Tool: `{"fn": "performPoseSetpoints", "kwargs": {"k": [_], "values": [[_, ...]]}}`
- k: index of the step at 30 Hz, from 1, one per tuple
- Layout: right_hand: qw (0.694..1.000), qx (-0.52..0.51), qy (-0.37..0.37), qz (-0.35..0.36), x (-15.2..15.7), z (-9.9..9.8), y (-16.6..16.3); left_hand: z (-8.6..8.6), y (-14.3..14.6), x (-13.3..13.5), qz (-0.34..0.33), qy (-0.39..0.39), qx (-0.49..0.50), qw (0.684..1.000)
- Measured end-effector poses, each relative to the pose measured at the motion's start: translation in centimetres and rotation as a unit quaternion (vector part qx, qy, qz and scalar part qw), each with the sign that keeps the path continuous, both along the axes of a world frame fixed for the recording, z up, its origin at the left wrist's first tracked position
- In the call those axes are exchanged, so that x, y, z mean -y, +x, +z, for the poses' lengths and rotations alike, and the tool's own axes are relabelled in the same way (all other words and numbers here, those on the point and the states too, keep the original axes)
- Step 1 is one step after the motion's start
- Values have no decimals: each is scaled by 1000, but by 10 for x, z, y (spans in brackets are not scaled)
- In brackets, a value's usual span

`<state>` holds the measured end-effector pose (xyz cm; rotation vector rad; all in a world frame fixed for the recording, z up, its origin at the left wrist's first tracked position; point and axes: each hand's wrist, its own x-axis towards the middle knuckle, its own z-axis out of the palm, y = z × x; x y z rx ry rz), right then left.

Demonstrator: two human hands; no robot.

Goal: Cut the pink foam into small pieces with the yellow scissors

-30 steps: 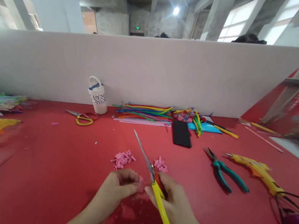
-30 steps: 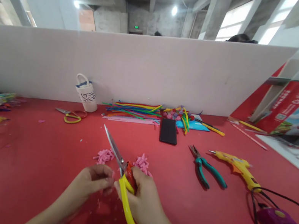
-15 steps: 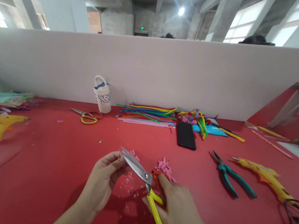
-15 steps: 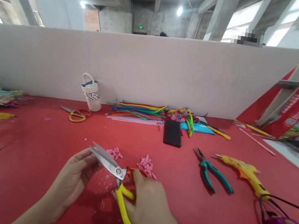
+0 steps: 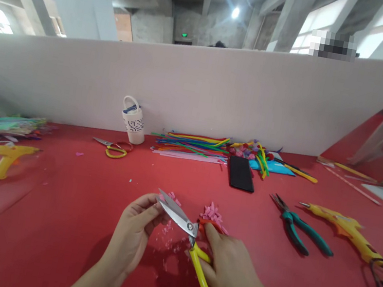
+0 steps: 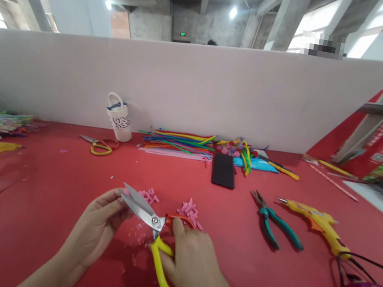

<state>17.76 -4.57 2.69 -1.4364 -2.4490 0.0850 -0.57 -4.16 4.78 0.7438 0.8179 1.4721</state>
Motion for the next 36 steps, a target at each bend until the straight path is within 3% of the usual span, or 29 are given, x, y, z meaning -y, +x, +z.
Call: {"fn": "performPoseSetpoints", "kwargs": {"k": [10,36], "values": [[999,25,40,-1,0,-5,-2,1,2,-2,13,2,-4,1000],[999,31,28,-2,2,2,-4,4,2,2,21,6,-12,1000]]}}
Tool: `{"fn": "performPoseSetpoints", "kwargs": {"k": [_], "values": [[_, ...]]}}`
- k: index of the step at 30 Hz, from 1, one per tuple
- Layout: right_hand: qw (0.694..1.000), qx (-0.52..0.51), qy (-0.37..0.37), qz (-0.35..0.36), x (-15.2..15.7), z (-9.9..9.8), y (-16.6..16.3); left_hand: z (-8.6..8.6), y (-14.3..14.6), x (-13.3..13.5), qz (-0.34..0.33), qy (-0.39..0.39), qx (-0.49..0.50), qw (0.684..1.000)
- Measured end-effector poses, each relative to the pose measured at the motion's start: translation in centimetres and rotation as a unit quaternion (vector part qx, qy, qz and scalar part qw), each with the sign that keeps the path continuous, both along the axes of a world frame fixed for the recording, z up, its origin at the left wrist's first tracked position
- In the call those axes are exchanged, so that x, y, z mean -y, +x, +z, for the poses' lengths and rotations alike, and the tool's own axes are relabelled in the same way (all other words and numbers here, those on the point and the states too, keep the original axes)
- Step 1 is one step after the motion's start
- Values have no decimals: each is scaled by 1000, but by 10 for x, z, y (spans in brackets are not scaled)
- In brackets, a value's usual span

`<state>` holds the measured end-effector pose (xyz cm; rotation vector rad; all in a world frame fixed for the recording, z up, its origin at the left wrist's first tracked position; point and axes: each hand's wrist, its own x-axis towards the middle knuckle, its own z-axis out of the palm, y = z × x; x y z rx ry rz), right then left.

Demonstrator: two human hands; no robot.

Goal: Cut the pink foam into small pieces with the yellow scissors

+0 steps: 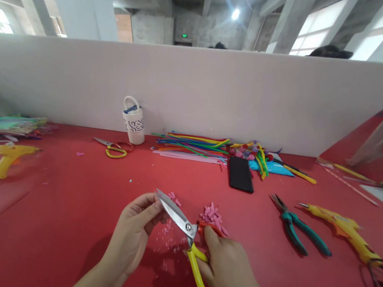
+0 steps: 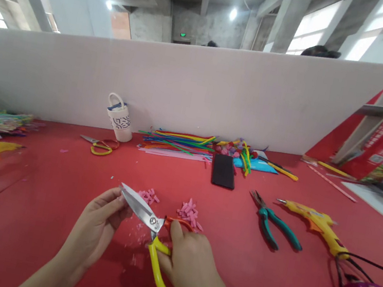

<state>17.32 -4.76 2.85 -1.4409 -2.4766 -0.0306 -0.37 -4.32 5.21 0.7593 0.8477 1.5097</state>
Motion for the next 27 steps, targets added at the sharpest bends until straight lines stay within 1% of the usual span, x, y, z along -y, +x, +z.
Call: {"fn": "performPoseSetpoints", "kwargs": {"k": [3,5,7,9,11,12,14,16,17,18,22,27], "values": [[1000,-8,0,-6,-1,-1,1,1,-1,0,-1,7,-7,1000],[999,-30,-7,-12,-2,-2,1,2,-1,-1,-1,8,-10,1000],[996,-84,-36,-19,-3,-3,0,2,-1,-1,-11,-1,-12,1000],[980,-174,-90,-29,-3,-3,-1,0,1,-1,-39,-22,-11,999],[944,-288,-155,-38,-3,0,-4,-2,6,1,-86,-50,-6,995],[918,-344,-193,-40,-3,2,-5,-4,8,2,-113,-65,-6,991],[852,-441,-280,-40,-4,5,-6,-9,14,4,-167,-91,-14,982],[789,-501,-352,-40,-4,7,-6,-12,20,7,-215,-116,-35,969],[769,-516,-376,-40,-4,7,-6,-13,22,8,-234,-125,-47,963],[756,-523,-392,-39,-5,6,-5,-14,24,10,-249,-130,-58,958],[747,-522,-411,-26,-5,3,-3,-16,28,12,-282,-123,-76,948],[743,-516,-426,-15,-4,5,-4,-18,28,12,-285,-120,-75,948]]}}
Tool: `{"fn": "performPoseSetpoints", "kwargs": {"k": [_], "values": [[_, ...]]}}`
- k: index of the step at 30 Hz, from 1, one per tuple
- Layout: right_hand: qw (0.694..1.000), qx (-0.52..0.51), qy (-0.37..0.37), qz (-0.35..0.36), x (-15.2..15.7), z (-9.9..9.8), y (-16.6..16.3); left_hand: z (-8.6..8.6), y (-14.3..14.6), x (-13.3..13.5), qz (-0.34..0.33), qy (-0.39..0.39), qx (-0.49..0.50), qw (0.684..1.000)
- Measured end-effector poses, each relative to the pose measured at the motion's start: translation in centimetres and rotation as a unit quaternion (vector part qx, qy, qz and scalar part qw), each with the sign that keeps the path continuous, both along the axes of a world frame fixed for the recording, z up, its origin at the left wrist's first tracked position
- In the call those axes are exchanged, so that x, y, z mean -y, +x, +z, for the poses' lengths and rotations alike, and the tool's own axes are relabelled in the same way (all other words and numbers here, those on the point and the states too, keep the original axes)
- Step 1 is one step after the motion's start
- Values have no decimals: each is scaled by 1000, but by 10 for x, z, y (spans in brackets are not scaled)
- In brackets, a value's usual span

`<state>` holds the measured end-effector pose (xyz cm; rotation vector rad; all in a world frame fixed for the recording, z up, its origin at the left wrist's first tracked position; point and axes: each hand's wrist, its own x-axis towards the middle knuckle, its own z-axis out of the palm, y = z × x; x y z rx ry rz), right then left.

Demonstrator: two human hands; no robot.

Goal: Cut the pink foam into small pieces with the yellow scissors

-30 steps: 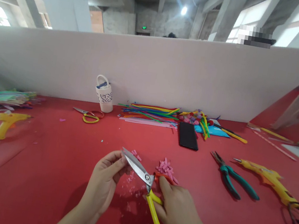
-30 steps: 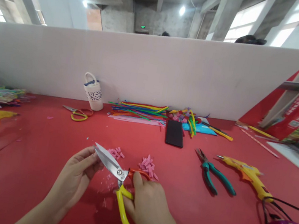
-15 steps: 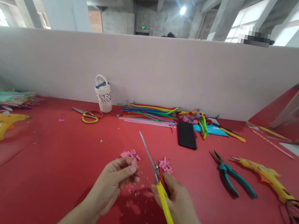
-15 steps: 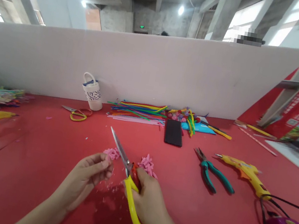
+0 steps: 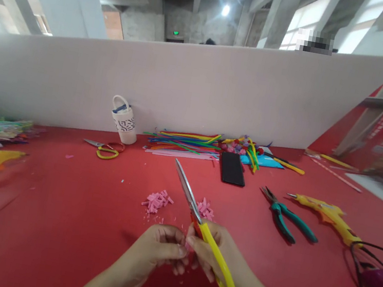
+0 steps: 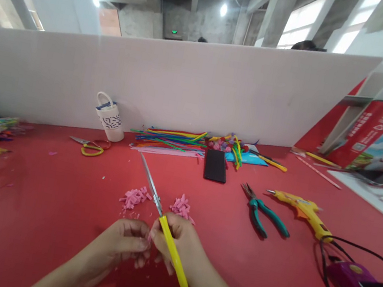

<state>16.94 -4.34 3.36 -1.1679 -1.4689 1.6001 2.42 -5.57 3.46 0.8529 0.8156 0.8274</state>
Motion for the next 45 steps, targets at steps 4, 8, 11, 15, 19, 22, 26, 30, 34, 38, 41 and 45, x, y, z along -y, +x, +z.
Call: {"fn": "performPoseSetpoints", "kwargs": {"k": [4,8,11,15,19,22,26,30,34,38,41,45], "values": [[1000,17,-4,4,0,-4,-2,-1,0,0,6,4,-8,1000],[999,30,14,1,1,-6,-3,-1,2,-1,15,32,-47,998],[1000,23,12,1,3,-3,-4,-1,2,-1,22,75,-81,994],[1000,8,-7,9,6,1,-5,0,-1,-2,62,164,-206,963],[1000,7,-4,-3,6,3,-6,1,-4,-4,96,186,-308,928],[999,33,30,-23,3,3,-5,0,-4,-4,68,195,-270,940],[996,45,63,-39,1,-1,-5,-8,-1,-3,43,197,-237,950],[995,51,69,-39,2,-2,-5,-14,1,-3,59,201,-257,943],[993,62,89,-54,-2,-1,-1,-6,-4,-8,101,160,-237,953],[980,113,151,-60,-7,1,7,5,-18,-15,190,112,-172,960],[947,244,205,-46,-7,2,10,10,-26,-17,222,105,-106,963],[894,357,272,-4,0,2,7,13,-28,-16,252,90,-14,964]]}}
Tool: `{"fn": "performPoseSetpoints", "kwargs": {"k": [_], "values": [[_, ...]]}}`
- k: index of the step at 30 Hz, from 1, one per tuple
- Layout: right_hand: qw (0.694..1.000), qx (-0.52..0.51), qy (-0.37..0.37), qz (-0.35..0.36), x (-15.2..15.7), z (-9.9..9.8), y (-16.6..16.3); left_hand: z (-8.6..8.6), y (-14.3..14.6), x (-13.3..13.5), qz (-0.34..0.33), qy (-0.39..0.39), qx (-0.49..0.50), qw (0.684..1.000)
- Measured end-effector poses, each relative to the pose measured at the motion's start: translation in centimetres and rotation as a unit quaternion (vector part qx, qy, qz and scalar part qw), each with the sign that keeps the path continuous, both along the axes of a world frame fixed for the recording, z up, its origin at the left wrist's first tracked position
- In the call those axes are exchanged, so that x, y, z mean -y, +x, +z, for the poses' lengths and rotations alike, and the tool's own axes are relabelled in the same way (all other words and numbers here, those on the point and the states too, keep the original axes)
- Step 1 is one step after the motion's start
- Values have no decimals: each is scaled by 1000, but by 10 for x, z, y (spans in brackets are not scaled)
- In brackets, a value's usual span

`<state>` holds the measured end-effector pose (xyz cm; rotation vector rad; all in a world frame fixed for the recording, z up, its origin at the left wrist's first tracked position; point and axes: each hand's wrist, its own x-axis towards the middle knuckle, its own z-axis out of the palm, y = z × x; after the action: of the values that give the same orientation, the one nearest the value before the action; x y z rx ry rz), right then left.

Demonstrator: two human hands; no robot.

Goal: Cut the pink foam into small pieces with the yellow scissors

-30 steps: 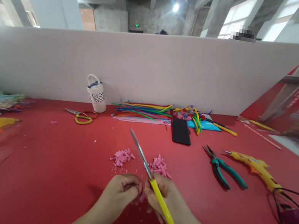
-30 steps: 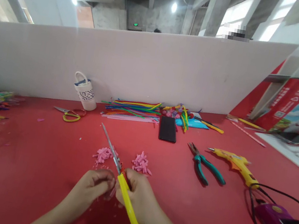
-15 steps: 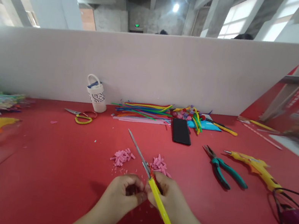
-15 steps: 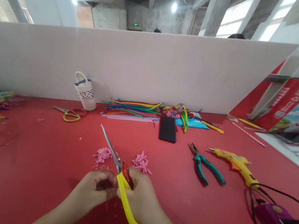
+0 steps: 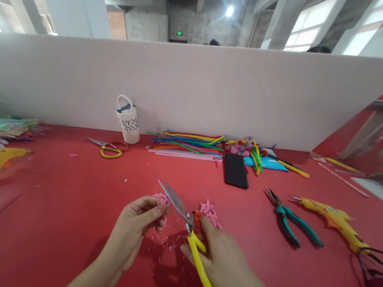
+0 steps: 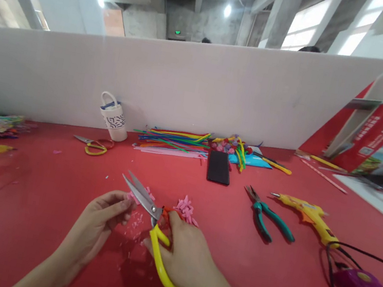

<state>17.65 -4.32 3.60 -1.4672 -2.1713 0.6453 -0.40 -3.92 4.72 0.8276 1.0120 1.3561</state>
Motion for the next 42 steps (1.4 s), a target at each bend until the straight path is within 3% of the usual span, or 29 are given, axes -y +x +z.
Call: {"fn": "performPoseSetpoints", "kwargs": {"k": [7,14,42], "values": [[987,125,96,37,3,-8,-2,2,-3,-1,15,45,45,998],[971,176,159,39,3,-12,-1,4,-4,0,18,47,52,997],[964,195,173,49,4,-9,-3,6,-3,1,18,42,66,997]]}}
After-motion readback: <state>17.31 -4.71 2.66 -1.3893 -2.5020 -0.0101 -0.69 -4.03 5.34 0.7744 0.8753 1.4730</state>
